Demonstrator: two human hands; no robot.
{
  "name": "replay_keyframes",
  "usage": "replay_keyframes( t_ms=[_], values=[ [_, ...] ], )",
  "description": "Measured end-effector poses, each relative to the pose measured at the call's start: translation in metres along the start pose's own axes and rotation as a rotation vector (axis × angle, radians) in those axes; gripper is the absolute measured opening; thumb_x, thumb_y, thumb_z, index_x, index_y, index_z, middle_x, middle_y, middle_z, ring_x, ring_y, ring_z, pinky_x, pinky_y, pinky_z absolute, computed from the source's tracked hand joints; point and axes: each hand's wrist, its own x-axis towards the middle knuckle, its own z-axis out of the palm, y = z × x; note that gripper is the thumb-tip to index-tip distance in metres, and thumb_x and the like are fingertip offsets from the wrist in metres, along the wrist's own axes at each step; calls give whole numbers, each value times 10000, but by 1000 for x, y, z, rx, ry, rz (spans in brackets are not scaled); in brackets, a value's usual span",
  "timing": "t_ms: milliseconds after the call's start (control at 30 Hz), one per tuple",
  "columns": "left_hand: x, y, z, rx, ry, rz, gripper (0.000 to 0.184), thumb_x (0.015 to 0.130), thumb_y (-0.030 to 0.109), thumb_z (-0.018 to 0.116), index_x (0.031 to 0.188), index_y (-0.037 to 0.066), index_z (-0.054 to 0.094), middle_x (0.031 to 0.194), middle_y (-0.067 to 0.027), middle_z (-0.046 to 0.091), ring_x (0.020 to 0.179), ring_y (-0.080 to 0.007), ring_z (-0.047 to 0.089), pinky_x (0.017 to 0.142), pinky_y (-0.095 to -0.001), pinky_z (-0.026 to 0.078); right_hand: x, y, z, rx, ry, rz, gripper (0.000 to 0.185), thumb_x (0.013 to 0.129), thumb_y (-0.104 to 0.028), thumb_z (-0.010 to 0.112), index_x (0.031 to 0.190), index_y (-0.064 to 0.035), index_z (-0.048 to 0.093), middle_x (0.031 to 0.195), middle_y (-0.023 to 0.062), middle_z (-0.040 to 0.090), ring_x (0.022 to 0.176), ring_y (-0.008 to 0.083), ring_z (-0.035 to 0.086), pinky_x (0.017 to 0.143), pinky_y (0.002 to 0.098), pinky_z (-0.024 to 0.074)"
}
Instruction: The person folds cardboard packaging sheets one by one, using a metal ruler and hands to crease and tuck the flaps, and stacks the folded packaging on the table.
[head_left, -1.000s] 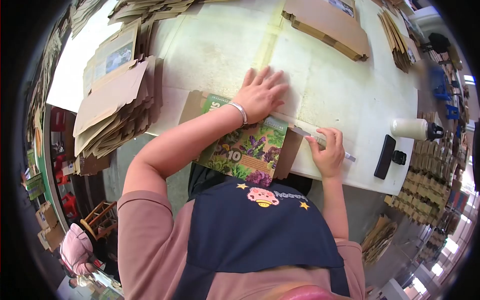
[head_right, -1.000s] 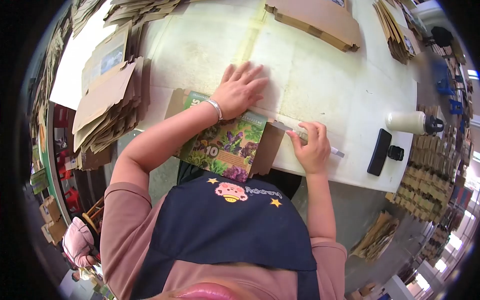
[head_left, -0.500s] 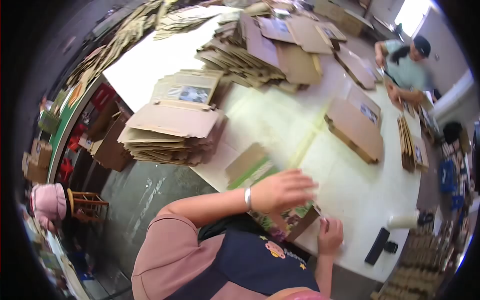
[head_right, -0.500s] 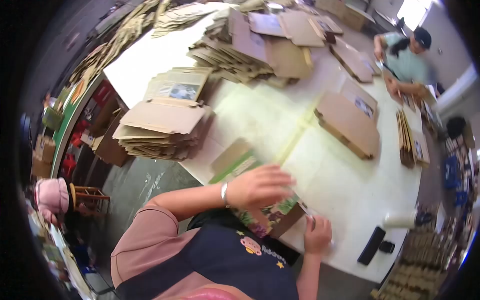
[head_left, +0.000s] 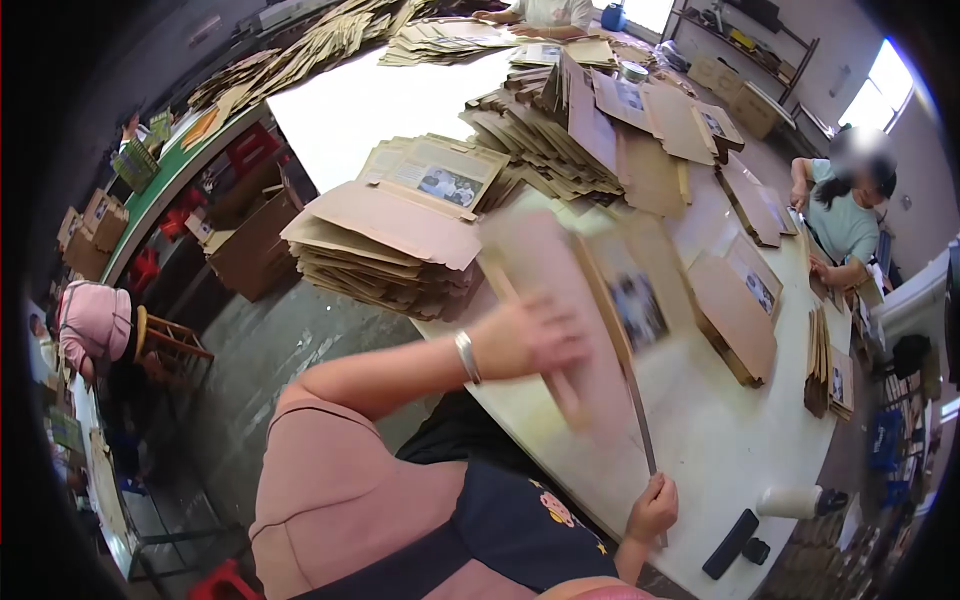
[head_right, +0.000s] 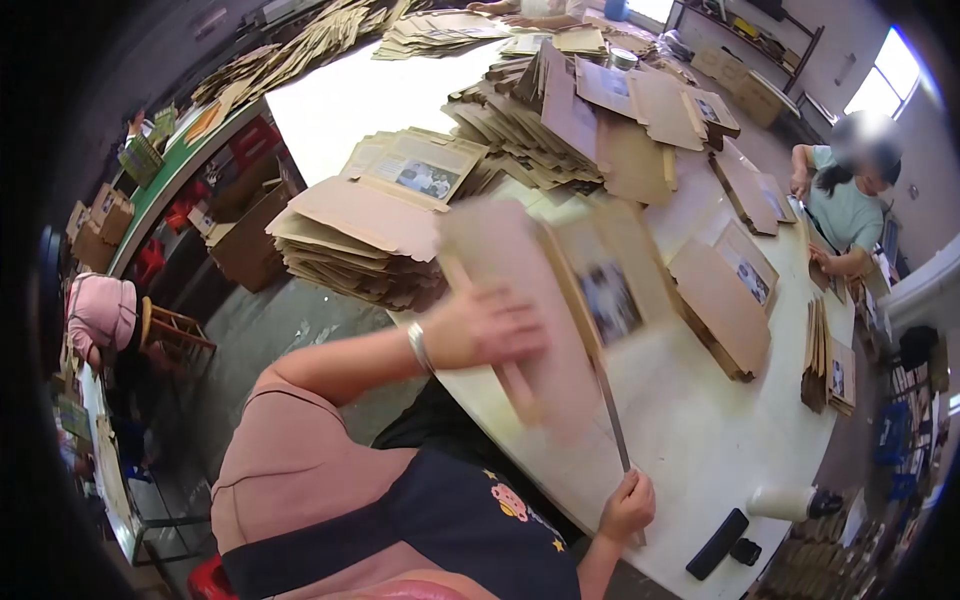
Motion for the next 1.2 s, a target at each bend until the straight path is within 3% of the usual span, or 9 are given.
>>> replay_keyframes(
  t_ms=[200, 333, 467, 567, 633, 867, 1033, 1100, 1200],
  values=[
    [-70, -116, -76, 238, -151, -521, 367, 901, 172, 669, 1265, 192, 714, 1253, -16, 730, 1189, -261, 662, 1059, -432, 480, 1, -2, 2, -18, -8, -11, 232, 1032, -208, 634, 852, -62, 630, 751, 117, 625, 685, 349, 618, 600, 474, 470],
    [-124, -166, -96, -198, -781, -965, 613, 1060, 617, 397, 1271, 154, 739, 1192, -177, 738, 1088, -387, 670, 1059, -424, 468, 4, -2, 0, -14, -60, -15, 227, 1046, -216, 618, 893, -55, 668, 797, 132, 662, 709, 357, 638, 603, 458, 475],
    [-117, -195, -95, -210, -762, -1296, 596, 985, 615, 562, 1385, 186, 666, 1330, -152, 694, 1184, -344, 663, 1054, -443, 498, 6, 0, 1, 4, -111, -26, 196, 1027, -198, 636, 894, -57, 666, 794, 129, 662, 710, 359, 634, 612, 467, 479],
    [-137, -199, -55, 147, -596, -1181, 948, 807, 702, 743, 1585, 251, 441, 1606, -238, 415, 1309, -425, 589, 1114, -452, 476, 7, 1, 1, -15, -118, -43, 172, 1012, -179, 651, 889, -59, 662, 781, 125, 660, 706, 357, 634, 619, 473, 485],
    [-144, -223, -36, -14, -871, -1107, 1251, 667, 735, 837, 1669, 322, 212, 1723, -243, 91, 1416, -485, 472, 1185, -459, 413, 7, -2, -1, -26, -118, -47, 178, 1012, -181, 650, 886, -56, 660, 782, 128, 659, 708, 361, 633, 623, 475, 486],
    [-170, -279, -4, -185, -1018, -1028, 1325, 649, 777, 822, 1682, 295, 148, 1745, -182, -26, 1544, -419, 288, 1244, -452, 331, 13, -7, 1, -26, -125, 46, 188, 1003, -202, 660, 869, -70, 671, 772, 123, 663, 704, 359, 639, 627, 472, 493],
    [-55, -291, 0, 91, -1437, -764, 1287, 609, 738, 864, 1639, 185, 324, 1601, -229, 431, 1416, -400, 499, 1153, -461, 440, 19, -14, -7, 32, -80, 73, 195, 990, -198, 666, 850, -62, 672, 772, 141, 656, 711, 373, 638, 623, 462, 486],
    [-15, -307, 46, 271, -1552, -333, 1118, 648, 676, 867, 1541, 127, 482, 1362, -199, 663, 1252, -383, 632, 1058, -460, 507, 17, -11, -4, 46, -88, 40, 199, 977, -216, 679, 837, -75, 673, 751, 125, 654, 699, 358, 642, 616, 455, 489],
    [96, -202, 50, -151, -746, -263, 719, 903, 409, 754, 1507, 100, 515, 1441, -174, 612, 1274, -374, 610, 1061, -446, 501, 18, -14, -7, 4, -87, 47, 219, 972, -269, 693, 822, -110, 680, 730, 88, 658, 670, 330, 645, 601, 444, 496]
  ],
)
